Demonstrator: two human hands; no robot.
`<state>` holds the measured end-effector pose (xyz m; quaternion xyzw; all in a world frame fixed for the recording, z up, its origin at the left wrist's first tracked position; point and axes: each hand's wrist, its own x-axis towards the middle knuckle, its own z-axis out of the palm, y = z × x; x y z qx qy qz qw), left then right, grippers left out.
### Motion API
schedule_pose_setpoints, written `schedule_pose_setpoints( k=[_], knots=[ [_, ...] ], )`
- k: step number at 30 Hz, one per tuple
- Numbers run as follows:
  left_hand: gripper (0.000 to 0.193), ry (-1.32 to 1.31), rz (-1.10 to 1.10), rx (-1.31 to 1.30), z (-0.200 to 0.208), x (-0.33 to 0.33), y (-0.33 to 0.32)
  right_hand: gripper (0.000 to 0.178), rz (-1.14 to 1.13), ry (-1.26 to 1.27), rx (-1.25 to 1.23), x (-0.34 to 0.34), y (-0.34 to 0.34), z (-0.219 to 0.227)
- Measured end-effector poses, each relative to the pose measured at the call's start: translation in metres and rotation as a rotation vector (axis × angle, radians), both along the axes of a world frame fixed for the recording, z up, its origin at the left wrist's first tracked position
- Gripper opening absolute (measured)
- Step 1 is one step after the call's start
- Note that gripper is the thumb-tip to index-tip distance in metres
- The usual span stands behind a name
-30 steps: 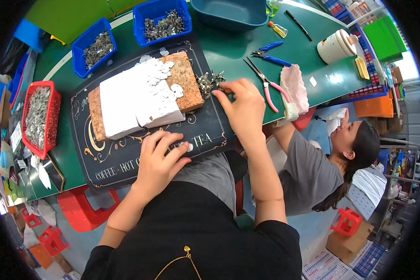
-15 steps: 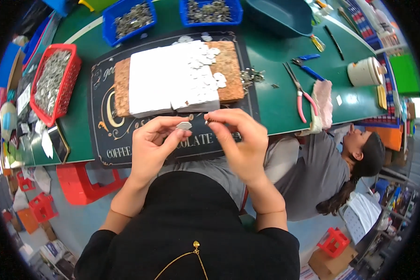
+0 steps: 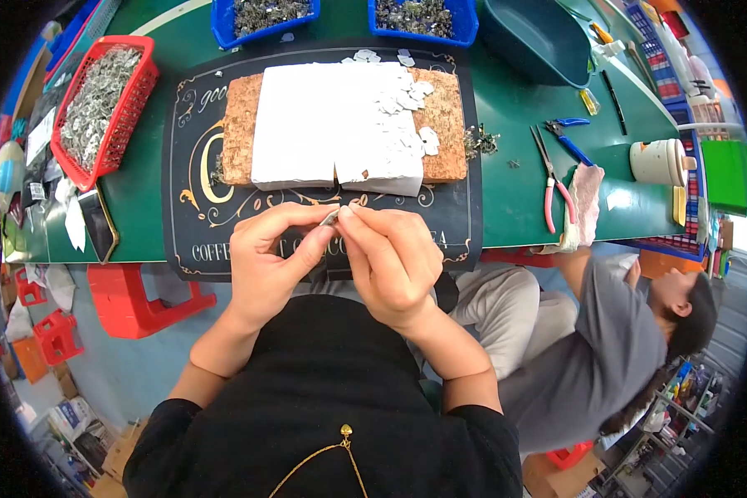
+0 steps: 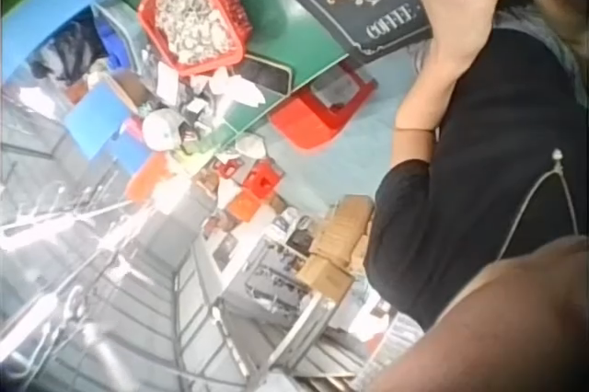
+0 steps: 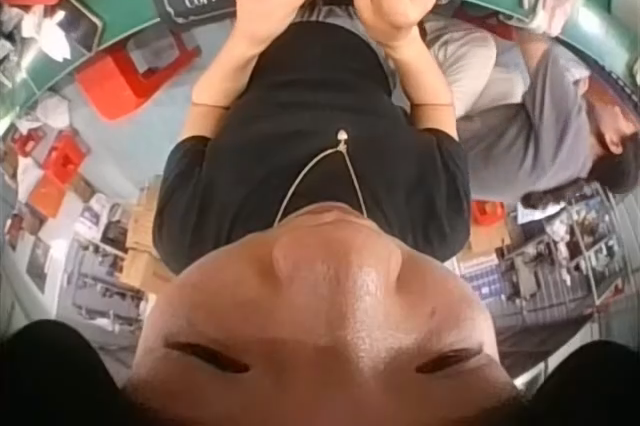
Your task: Assembling small components onto a rectangular board at a workbench.
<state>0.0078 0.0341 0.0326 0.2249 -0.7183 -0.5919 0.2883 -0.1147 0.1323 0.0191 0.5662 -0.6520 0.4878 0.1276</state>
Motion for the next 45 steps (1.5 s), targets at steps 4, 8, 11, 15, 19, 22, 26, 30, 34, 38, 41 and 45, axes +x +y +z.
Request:
schedule_pose_setpoints(
  k=[4,8,11,15,19,22,26,30,34,38,41,45],
  knots=[
    [0.02,0.039,0.031,-0.033,-0.002,0.0,0.001,0.028,-0.033,0.036,-0.026,0.004,-0.002,-0.001],
    [0.019,0.067,0.059,-0.083,-0.006,0.001,-0.001,0.03,-0.011,0.104,-0.016,0.004,-0.001,-0.001],
    [0.02,0.115,0.075,-0.046,-0.007,0.002,0.0,0.032,0.01,0.129,-0.023,0.006,-0.002,0.0],
    [0.018,0.108,0.101,-0.015,-0.01,0.004,0.001,0.033,0.047,0.103,0.023,0.006,-0.003,0.0],
    [0.018,0.059,0.112,-0.06,-0.006,0.01,0.0,0.027,0.195,-0.222,0.107,0.005,0.003,0.002],
    [0.019,0.152,0.138,-0.092,-0.005,0.011,0.001,0.026,0.276,-0.722,0.189,0.009,0.007,0.008],
    [0.02,0.118,0.168,-0.183,-0.002,0.014,0.003,0.02,0.3,-0.585,0.245,0.007,0.004,0.012],
    [0.02,0.115,0.108,-0.135,-0.001,0.017,0.001,0.015,0.24,-0.585,0.223,0.009,0.002,0.011],
    [0.018,0.149,0.072,-0.028,-0.003,0.019,-0.001,0.014,0.239,-0.421,0.194,0.01,0.001,0.015],
    [0.016,0.145,0.055,0.131,-0.005,0.022,0.0,0.013,0.261,-0.425,0.196,0.012,-0.002,0.013],
    [0.014,0.09,0.025,0.204,-0.006,0.023,0.0,0.013,0.273,-0.579,0.243,0.011,-0.002,0.012],
    [0.014,0.012,0.072,0.118,0.002,0.027,0.003,0.012,0.288,-0.677,0.25,0.01,-0.003,0.012]
  ],
)
